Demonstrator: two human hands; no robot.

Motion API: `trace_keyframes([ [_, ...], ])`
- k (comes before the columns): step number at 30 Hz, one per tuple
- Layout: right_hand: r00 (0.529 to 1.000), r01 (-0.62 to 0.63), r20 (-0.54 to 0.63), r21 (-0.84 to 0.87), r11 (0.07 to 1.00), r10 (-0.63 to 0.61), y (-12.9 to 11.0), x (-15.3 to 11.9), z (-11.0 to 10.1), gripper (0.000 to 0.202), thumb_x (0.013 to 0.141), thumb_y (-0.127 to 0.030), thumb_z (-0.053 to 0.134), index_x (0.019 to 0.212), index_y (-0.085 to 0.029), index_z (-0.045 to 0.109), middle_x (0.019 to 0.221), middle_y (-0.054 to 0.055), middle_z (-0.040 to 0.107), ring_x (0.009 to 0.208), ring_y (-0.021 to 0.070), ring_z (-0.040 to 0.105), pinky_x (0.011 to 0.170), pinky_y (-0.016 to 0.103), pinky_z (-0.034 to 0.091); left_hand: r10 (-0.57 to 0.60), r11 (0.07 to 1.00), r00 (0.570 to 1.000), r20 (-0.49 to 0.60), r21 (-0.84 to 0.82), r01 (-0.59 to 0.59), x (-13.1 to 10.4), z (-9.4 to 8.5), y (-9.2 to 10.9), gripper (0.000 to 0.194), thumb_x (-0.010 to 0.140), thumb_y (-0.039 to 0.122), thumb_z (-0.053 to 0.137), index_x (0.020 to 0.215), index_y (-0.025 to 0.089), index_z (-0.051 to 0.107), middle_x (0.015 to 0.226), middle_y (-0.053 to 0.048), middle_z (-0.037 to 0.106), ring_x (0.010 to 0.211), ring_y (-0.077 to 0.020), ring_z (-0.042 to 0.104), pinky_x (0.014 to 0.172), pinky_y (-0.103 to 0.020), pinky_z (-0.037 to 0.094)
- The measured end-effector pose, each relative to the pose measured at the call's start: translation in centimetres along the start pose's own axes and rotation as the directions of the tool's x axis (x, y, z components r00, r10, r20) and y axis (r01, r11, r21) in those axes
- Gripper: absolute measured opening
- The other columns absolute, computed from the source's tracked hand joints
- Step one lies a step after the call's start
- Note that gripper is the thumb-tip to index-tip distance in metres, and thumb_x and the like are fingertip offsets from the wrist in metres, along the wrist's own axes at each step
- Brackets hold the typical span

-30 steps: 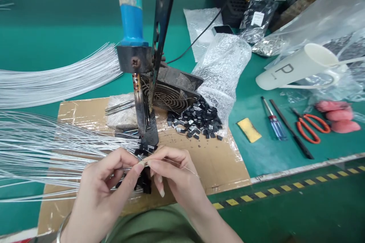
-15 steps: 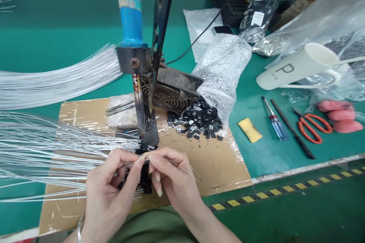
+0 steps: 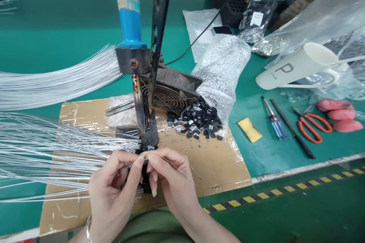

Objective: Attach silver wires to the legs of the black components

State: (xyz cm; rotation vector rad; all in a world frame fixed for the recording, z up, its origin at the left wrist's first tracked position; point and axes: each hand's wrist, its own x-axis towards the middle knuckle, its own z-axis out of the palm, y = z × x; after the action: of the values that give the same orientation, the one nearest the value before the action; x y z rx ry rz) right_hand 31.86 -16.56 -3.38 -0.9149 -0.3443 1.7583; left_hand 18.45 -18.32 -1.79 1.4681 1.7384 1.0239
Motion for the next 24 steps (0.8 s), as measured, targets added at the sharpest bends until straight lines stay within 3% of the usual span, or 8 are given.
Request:
trace_keyframes([
  [8, 1.000, -0.011, 0.004, 0.024, 1.000, 0.011, 0.1, 0.0, 0.2, 0.017, 0.083, -0.035, 0.089, 0.077, -0.020, 0.086, 0.064, -0.002, 0.069, 0.040, 0.0057, 0.056, 0.038, 0.015, 0.048, -0.004, 0.999, 1.000, -0.007, -0.052, 0.004, 0.0, 0.1, 0.0, 0.007, 0.096, 0.026, 0.072, 0.091, 0.022, 0.073, 0.075, 0.001, 0.076, 0.063, -0.0125, 0.067, 0.053, -0.020, 0.048],
  [15, 1.000, -0.017, -0.024, 0.003, 1.000, 0.017, -0.3, 0.2, -0.1, 0.027, 0.083, -0.047, 0.090, 0.088, -0.021, 0.089, 0.067, -0.002, 0.069, 0.043, 0.0082, 0.060, 0.040, 0.019, 0.053, -0.159, 0.965, 0.986, -0.039, -0.219, 0.147, 0.4, 0.4, 1.4, 0.013, 0.095, 0.034, 0.074, 0.087, 0.024, 0.072, 0.075, 0.001, 0.073, 0.061, -0.0135, 0.066, 0.055, -0.023, 0.055],
  [20, 1.000, 0.023, 0.001, -0.140, 0.990, -0.023, 0.1, 0.1, -0.6, 0.020, 0.085, -0.040, 0.091, 0.088, -0.021, 0.088, 0.067, -0.001, 0.072, 0.044, 0.0102, 0.064, 0.043, 0.021, 0.056, -0.169, 0.965, 0.984, -0.051, -0.211, 0.155, 0.5, 0.2, 1.5, 0.013, 0.093, 0.036, 0.076, 0.085, 0.026, 0.073, 0.073, 0.001, 0.072, 0.060, -0.0144, 0.064, 0.054, -0.025, 0.054],
  [24, 0.999, 0.041, -0.003, -0.145, 0.989, -0.041, 0.3, 0.0, -0.6, 0.017, 0.085, -0.038, 0.092, 0.086, -0.021, 0.087, 0.065, -0.002, 0.072, 0.042, 0.0100, 0.064, 0.043, 0.020, 0.055, -0.107, 0.986, 0.993, -0.045, -0.133, 0.100, 0.6, -0.2, 1.0, 0.013, 0.093, 0.034, 0.074, 0.084, 0.025, 0.075, 0.072, 0.000, 0.071, 0.058, -0.0136, 0.060, 0.051, -0.025, 0.048],
])
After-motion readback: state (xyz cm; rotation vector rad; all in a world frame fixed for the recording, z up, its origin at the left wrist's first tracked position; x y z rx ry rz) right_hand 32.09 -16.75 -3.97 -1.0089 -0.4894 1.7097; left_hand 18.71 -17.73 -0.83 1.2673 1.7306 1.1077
